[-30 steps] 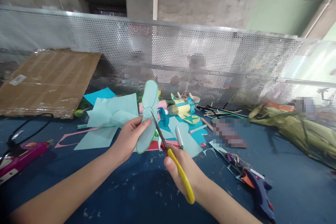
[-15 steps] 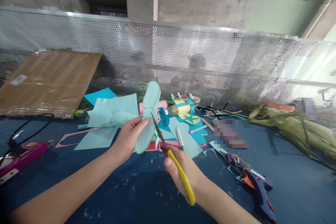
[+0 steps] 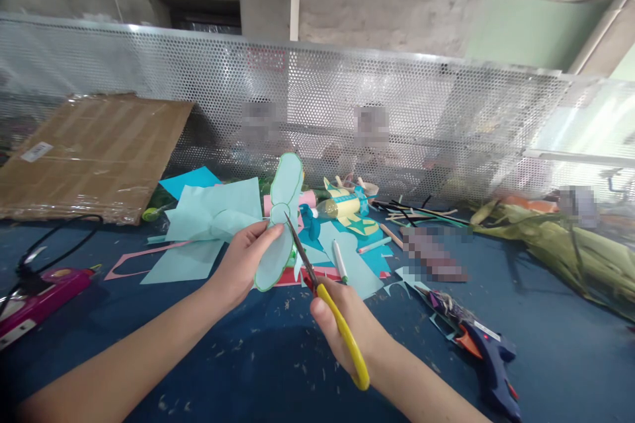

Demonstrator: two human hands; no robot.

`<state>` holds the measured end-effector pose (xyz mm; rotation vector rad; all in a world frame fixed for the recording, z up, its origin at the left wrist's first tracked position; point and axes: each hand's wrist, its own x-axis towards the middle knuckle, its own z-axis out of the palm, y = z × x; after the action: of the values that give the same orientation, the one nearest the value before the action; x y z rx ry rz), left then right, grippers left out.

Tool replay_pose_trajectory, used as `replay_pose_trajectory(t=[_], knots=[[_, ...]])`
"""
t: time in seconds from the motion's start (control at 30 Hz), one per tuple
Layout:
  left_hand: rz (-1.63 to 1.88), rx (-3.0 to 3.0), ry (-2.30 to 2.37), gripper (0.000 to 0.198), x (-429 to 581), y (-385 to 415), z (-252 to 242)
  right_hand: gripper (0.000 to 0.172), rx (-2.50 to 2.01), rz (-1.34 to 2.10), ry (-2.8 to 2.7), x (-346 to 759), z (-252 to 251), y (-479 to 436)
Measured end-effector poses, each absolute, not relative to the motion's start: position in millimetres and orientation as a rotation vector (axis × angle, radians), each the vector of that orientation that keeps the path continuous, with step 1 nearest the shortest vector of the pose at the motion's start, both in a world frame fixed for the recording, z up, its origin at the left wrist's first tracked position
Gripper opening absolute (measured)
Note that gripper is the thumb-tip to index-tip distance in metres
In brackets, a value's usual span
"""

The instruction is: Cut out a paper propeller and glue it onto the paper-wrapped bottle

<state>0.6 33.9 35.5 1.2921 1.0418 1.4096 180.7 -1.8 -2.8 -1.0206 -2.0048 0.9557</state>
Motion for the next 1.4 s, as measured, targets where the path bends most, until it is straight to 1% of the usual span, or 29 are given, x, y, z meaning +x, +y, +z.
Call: replay_pose_trajectory(t=[0.2,0.43,0.6,0.73,1.23,1.4], knots=[[1.414,1.282,0.961,0.027,-1.0,35.2,35.0,0.063,-1.036,0.833,-2.051,179.9,4.5,-3.2],[1.441,1.209,0.978,0.026,-3.9,39.0,31.1,0.061,-0.998,0.837,-2.073,182.3,4.8,-2.5],[1.515,1.244,1.084,0.028,-5.1,41.0,34.5,0.061,-1.007,0.813,-2.076,181.7,3.5,-2.6],[1.495,1.327,1.053,0.024,-6.1,40.4,41.9,0.061,-1.006,0.816,-2.095,182.4,2.0,-0.5],[1.434,1.358,0.999,0.024,-2.8,38.2,42.7,0.061,-0.930,0.798,-2.169,184.9,6.8,-2.0],[1.434,1.359,0.987,0.024,-2.1,36.5,43.2,0.064,-0.932,0.777,-2.165,183.5,6.1,0.5]])
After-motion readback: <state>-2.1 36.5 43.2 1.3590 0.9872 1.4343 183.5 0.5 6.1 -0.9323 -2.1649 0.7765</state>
